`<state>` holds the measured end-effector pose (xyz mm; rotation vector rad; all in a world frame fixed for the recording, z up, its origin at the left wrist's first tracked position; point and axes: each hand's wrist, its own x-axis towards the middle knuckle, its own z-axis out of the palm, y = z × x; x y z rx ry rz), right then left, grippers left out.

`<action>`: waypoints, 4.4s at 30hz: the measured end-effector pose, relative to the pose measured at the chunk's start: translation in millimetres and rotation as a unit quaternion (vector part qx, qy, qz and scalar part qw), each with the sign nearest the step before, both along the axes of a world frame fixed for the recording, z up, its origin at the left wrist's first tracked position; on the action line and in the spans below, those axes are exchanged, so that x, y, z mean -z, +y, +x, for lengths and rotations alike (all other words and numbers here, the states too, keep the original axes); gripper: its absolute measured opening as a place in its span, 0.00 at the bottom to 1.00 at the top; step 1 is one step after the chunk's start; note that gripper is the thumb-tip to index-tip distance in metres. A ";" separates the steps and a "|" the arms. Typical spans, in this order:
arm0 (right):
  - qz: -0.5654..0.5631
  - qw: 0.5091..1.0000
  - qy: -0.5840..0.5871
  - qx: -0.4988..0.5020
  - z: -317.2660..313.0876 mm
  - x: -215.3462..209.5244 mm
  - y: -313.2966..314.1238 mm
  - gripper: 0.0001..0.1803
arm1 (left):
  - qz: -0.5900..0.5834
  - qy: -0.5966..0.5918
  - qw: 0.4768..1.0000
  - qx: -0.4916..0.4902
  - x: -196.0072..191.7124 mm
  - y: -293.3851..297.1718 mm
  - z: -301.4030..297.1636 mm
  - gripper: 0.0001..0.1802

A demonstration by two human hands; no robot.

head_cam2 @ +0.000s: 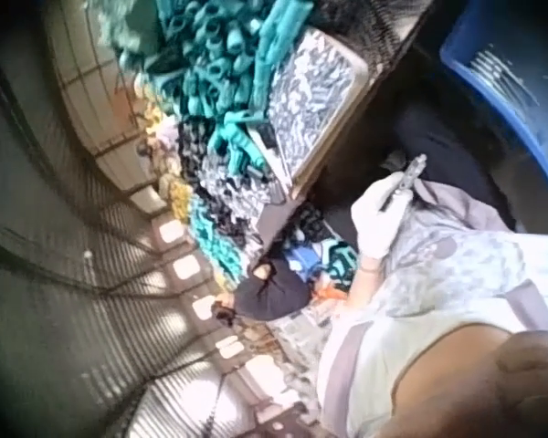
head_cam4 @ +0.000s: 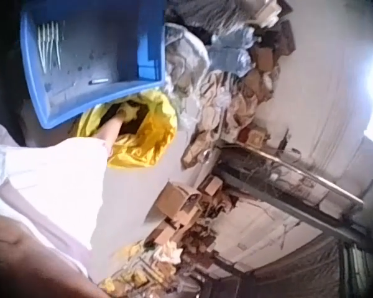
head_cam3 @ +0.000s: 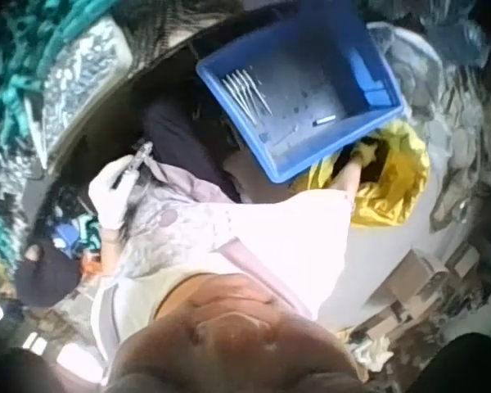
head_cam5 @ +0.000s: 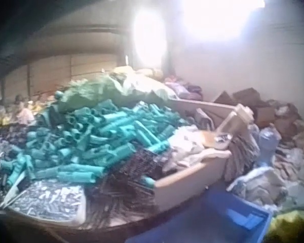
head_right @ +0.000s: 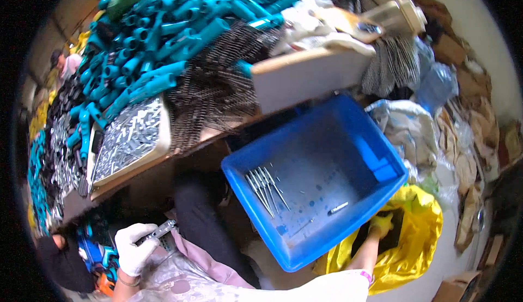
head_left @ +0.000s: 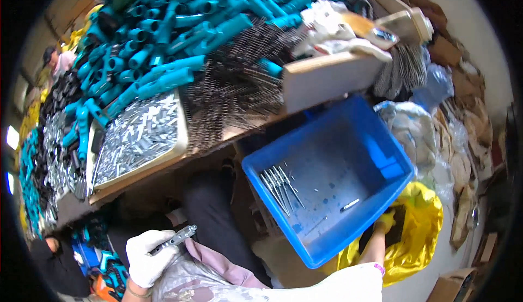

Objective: Assemble internal components into plastic power tool handle housings and secure them.

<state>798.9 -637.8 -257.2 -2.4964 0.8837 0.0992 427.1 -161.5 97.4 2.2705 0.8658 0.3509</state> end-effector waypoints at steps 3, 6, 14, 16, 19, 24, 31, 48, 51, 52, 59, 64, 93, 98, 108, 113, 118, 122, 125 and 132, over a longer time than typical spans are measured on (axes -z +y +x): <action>-0.033 0.999 0.012 -0.006 -27.2 -17.0 -8.1 0.44 | 0.001 -0.014 0.999 0.033 1.2 13.8 -12.2 0.15; -0.078 0.995 0.022 -0.064 -33.6 -11.1 -28.7 0.41 | 0.006 -0.036 0.998 0.045 5.3 27.0 -36.5 0.16; 0.163 0.982 -0.089 0.031 -87.2 -76.3 -39.1 0.43 | -0.089 -0.070 0.993 -0.042 17.6 44.1 -75.2 0.15; 0.293 0.946 -0.137 0.026 -106.7 -100.4 -31.8 0.36 | -0.107 -0.071 0.990 -0.066 21.0 47.2 -83.1 0.16; 0.395 0.904 -0.150 0.064 -139.0 -144.0 -22.1 0.30 | -0.137 -0.082 0.986 -0.058 17.4 48.6 -88.7 0.17; 0.353 0.899 -0.259 -0.018 -155.4 -189.7 -14.0 0.25 | -0.113 -0.133 0.984 -0.024 26.0 59.8 -111.4 0.15; 0.305 0.875 -0.374 0.030 -129.3 -229.7 -36.1 0.15 | -0.123 -0.179 0.976 -0.019 30.6 69.9 -145.1 0.14; 0.425 0.734 -0.264 -0.459 -133.9 -467.1 358.3 0.23 | 0.021 -0.240 0.970 0.023 25.8 99.6 -193.6 0.14; 0.343 0.692 -0.265 -0.578 -159.5 -486.4 509.9 0.33 | 0.020 -0.227 0.973 -0.023 30.6 104.5 -210.8 0.14; 0.375 0.647 -0.249 -0.616 -163.0 -491.9 549.9 0.37 | 0.020 -0.231 0.972 -0.025 31.3 106.6 -214.3 0.14; 0.232 0.621 -0.332 -0.671 -171.7 -506.5 769.2 0.51 | 0.021 -0.195 0.976 -0.094 26.6 115.4 -229.9 0.12; 0.199 0.609 -0.475 -0.603 -160.5 -500.9 795.4 0.41 | 0.003 -0.197 0.970 -0.143 26.3 128.9 -239.8 0.12; 0.524 0.522 0.269 -0.617 -301.5 -363.2 485.3 0.24 | 0.001 -0.226 0.974 0.021 3.3 117.6 -164.5 0.16; 0.455 0.497 0.323 -0.665 -294.4 -374.2 487.7 0.25 | 0.038 -0.213 0.969 0.122 7.8 108.5 -159.9 0.16; 0.450 0.401 0.170 -0.780 -305.8 -332.7 494.9 0.35 | 0.029 -0.156 0.975 0.152 5.1 99.5 -134.9 0.24; 0.465 0.426 0.200 -0.750 -312.4 -324.7 490.1 0.26 | 0.051 -0.086 0.977 0.191 6.2 100.9 -123.0 0.20; 0.265 0.382 0.052 -0.884 -277.1 -363.5 495.7 0.20 | 0.073 -0.162 0.968 0.175 17.4 101.4 -115.2 0.15; 0.158 0.508 -0.445 -0.721 -172.7 -390.1 525.6 0.11 | 0.087 -0.178 0.972 0.127 3.2 99.0 -115.4 0.15; -0.019 0.566 -0.463 -0.682 -100.4 -397.5 540.3 0.05 | 0.053 -0.202 0.974 0.091 6.4 100.0 -118.5 0.16; -0.162 0.457 -0.414 -0.770 -93.9 -406.7 587.7 0.15 | 0.058 -0.177 0.980 0.069 4.2 96.9 -126.3 0.16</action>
